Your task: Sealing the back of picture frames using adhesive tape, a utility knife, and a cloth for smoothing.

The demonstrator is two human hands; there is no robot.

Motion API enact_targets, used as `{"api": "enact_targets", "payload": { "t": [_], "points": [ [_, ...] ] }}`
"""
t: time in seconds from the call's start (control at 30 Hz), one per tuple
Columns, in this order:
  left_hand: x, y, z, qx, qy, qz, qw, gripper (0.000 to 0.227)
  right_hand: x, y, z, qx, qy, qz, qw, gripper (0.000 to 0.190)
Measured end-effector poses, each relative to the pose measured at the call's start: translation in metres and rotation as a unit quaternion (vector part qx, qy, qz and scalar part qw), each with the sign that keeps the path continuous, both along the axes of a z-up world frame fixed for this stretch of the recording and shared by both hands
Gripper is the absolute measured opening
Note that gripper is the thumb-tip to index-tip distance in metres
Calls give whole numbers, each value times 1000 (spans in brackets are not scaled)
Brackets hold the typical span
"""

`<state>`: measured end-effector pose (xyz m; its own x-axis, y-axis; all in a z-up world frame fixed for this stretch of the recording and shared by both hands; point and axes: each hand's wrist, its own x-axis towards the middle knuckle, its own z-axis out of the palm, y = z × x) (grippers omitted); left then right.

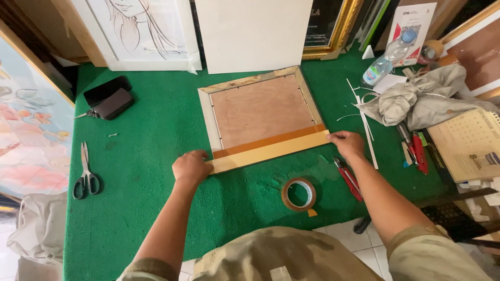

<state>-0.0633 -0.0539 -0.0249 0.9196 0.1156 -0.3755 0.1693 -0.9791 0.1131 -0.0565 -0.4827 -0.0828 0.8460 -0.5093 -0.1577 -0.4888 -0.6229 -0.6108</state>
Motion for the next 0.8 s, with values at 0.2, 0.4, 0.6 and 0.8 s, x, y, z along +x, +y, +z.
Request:
{"api": "enact_targets", "payload": {
  "t": [0.2, 0.4, 0.6, 0.8],
  "points": [
    [-2, -2, 7, -4, -3, 1, 1000, 31, -1, -1, -2, -23, 13, 3, 1000, 24],
    [-3, -2, 8, -3, 2, 2, 1000, 32, 2, -4, -5, -19, 8, 3, 1000, 25],
    [-2, 0, 0, -12, -1, 8, 1000, 34, 1, -3, -1, -15, 16, 2, 1000, 24],
    [-4, -2, -2, -10, -13, 15, 1000, 33, -1, 0, 6, -18, 20, 14, 1000, 26]
  ]
}}
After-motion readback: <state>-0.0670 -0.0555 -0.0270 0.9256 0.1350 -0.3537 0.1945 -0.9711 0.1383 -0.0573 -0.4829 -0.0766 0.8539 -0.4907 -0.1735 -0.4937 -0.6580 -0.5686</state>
